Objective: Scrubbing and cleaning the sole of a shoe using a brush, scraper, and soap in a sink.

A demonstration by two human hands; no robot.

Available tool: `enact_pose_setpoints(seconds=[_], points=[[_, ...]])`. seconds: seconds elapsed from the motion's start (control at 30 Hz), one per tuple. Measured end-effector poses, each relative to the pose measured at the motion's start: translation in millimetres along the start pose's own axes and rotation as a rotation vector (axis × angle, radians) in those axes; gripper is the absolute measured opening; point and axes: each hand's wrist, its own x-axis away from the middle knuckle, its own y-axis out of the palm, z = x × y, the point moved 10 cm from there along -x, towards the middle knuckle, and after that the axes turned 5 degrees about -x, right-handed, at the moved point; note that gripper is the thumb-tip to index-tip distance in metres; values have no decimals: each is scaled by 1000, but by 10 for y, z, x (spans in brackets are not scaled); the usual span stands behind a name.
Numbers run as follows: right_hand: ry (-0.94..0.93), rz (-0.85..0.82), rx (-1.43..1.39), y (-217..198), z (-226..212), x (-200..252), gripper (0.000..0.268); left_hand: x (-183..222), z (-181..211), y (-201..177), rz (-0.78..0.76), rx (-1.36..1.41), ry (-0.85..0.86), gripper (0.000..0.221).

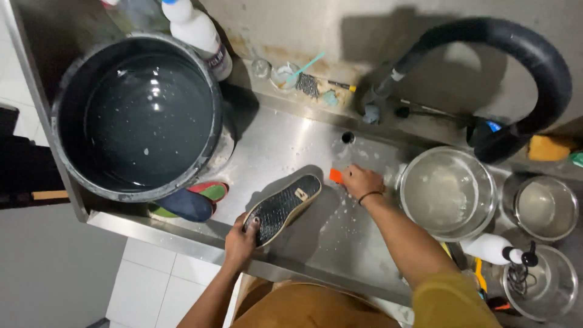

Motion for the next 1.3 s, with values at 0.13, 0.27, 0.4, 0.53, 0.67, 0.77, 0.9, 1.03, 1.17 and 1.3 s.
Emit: enact_pose_setpoints(seconds=[0.13,0.27,0.4,0.53,0.67,0.77,0.9,1.03,1.17,1.3], points=[[-135,238,-28,-49,-191,215,19,27,132,-135,-52,-49,7,54],[156,-87,25,69,89,157,34,-17,-13,-126,-89,-49,39,55],[136,277,-131,-571,178,325,34,-202,-29,-117,-75,-49,50,55],[596,314,-135,-1291,1549,750,40,-66,322,-198,-69,-77,95,52],[842,-40,124,-871,2751,956,68,205,732,-213,-67,-162,118,57],[807,102,-59,-990,2469,858,68,711,1149,-421,-97,-167,128,64],[710,115,-446,-1151,-135,1007,44,609,970,-161,-86,-219,95,61],[-101,44,-68,-49,-1028,491,17,676,1031,-234,-45,-286,88,58],[-22,-169,-28,-436,-659,240,33,788,972,-274,-43,-212,62,55],[1,-510,67,-101,-1241,505,29,669,908,-130,19,-290,131,56]])
